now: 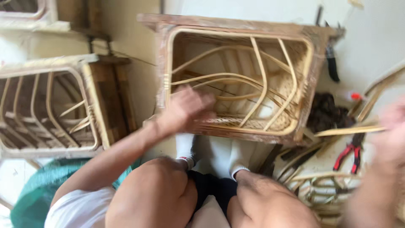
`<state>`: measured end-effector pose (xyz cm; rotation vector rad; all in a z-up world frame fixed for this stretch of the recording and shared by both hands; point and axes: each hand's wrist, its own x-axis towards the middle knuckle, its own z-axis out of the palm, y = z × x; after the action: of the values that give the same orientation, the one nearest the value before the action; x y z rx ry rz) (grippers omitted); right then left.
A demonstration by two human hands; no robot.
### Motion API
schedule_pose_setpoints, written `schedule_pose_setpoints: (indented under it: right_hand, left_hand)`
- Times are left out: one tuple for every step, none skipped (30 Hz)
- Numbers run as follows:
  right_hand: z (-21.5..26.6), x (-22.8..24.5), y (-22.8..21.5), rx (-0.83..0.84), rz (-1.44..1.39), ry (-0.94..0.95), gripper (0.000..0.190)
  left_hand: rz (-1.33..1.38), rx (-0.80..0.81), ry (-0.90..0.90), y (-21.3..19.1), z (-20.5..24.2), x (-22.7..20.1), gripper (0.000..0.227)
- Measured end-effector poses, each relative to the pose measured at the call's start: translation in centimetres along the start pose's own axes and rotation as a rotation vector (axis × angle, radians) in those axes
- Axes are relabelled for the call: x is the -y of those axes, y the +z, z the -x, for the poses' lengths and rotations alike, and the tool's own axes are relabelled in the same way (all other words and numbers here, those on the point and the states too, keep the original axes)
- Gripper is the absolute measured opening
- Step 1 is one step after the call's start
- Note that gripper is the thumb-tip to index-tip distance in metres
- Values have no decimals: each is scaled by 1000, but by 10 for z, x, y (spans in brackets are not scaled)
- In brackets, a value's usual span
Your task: The person inserts curved bamboo strips into a rectangular basket frame, taps them into place with a hammer, and applies glue along the frame edges to secure the strips.
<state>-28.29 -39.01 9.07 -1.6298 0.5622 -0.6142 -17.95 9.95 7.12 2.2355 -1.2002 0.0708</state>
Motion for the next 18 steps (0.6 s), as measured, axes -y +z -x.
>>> schedule_pose_setpoints:
  right_hand:
    - [15, 15, 40, 78, -99, 28, 19]
    - [27, 22, 85, 171, -189, 60, 19]
    - [44, 26, 124, 252, -248, 102, 20]
    - [58, 25, 160, 325, -285, 117, 20]
    - [73, 19, 192, 359, -237, 63, 36]
    - [78, 7, 224, 441, -265, -40, 44]
    - [85, -2, 243, 450, -219, -71, 42]
    - [88, -10, 254, 460, -172, -102, 41]
    - [90, -16, 256, 451, -127, -104, 39]
    - [89, -22, 259, 442, -82, -106, 38]
    - [88, -26, 260, 430, -40, -107, 37]
    - [86, -28, 259, 417, -51, -107, 37]
    - [84, -29, 260, 401, -65, -109, 37]
    - [82, -29, 260, 386, -80, -113, 37]
    - [85, -28, 260, 403, -1, -166, 35]
    - [87, -28, 261, 420, 77, -218, 33]
    - [90, -29, 261, 440, 158, -268, 32]
    - [91, -30, 261, 442, 144, -239, 33]
  left_hand:
    - [89, 121, -28, 0, 15, -11, 78]
    - [66, 164, -60, 2, 26, -16, 82]
    - [65, 219, -93, 5, 38, -24, 86]
    - [66, 275, -126, 8, 46, -30, 90]
    - [65, 237, -123, 11, 51, -33, 85]
    - [65, 200, -122, 15, 53, -35, 80]
    - [61, 159, -117, 18, 52, -35, 76]
    - [70, 182, -126, 21, 50, -34, 68]
    - [78, 209, -133, 23, 49, -34, 60]
    - [87, 235, -140, 26, 48, -35, 53]
    - [105, 232, -136, 28, 48, -34, 50]
    - [124, 229, -132, 29, 49, -35, 47]
    - [138, 226, -124, 29, 49, -33, 44]
    - [142, 233, -126, 30, 49, -31, 44]
    - [150, 245, -126, 30, 49, -31, 44]
    - [158, 257, -127, 29, 50, -29, 44]
    - [158, 253, -116, 29, 49, -29, 45]
    - [159, 250, -106, 28, 48, -30, 46]
